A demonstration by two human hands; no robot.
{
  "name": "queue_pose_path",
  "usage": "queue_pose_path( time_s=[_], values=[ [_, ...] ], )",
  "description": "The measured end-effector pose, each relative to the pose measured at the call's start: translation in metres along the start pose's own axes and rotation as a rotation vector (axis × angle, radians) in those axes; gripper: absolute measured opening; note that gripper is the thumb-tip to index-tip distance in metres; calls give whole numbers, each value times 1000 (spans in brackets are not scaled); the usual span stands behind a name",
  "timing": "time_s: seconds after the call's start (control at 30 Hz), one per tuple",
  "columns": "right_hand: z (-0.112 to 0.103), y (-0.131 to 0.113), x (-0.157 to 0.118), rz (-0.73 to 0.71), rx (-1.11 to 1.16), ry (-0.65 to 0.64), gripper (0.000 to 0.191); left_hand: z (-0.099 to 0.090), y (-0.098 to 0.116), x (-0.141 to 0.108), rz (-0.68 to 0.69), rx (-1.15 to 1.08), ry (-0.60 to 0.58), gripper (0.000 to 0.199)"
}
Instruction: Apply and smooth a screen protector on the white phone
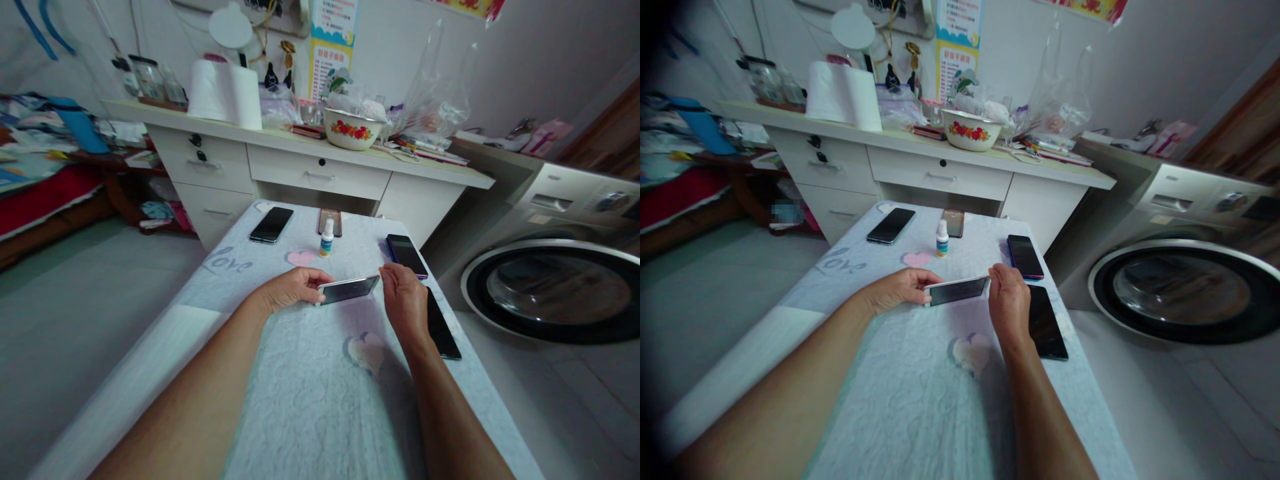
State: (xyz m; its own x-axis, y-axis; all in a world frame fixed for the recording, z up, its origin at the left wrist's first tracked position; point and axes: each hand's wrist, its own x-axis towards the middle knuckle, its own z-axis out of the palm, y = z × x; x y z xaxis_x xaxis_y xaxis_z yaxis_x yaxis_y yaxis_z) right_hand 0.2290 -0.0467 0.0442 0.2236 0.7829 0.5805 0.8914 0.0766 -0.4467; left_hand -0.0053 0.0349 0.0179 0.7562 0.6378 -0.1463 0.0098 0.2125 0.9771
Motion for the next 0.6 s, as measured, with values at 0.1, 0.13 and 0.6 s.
queue_pose_path(
  time_s=[0.1,0.13,0.6],
  values=[
    [1,-3,0,4,39,14,23,0,0,0,0,-9,-3,46],
    [1,-4,-1,-12,39,3,22,0,0,0,-1,-11,-5,46],
    [11,-24,-9,-48,60,-52,24,-1,0,0,16,-2,-3,44]
  ],
)
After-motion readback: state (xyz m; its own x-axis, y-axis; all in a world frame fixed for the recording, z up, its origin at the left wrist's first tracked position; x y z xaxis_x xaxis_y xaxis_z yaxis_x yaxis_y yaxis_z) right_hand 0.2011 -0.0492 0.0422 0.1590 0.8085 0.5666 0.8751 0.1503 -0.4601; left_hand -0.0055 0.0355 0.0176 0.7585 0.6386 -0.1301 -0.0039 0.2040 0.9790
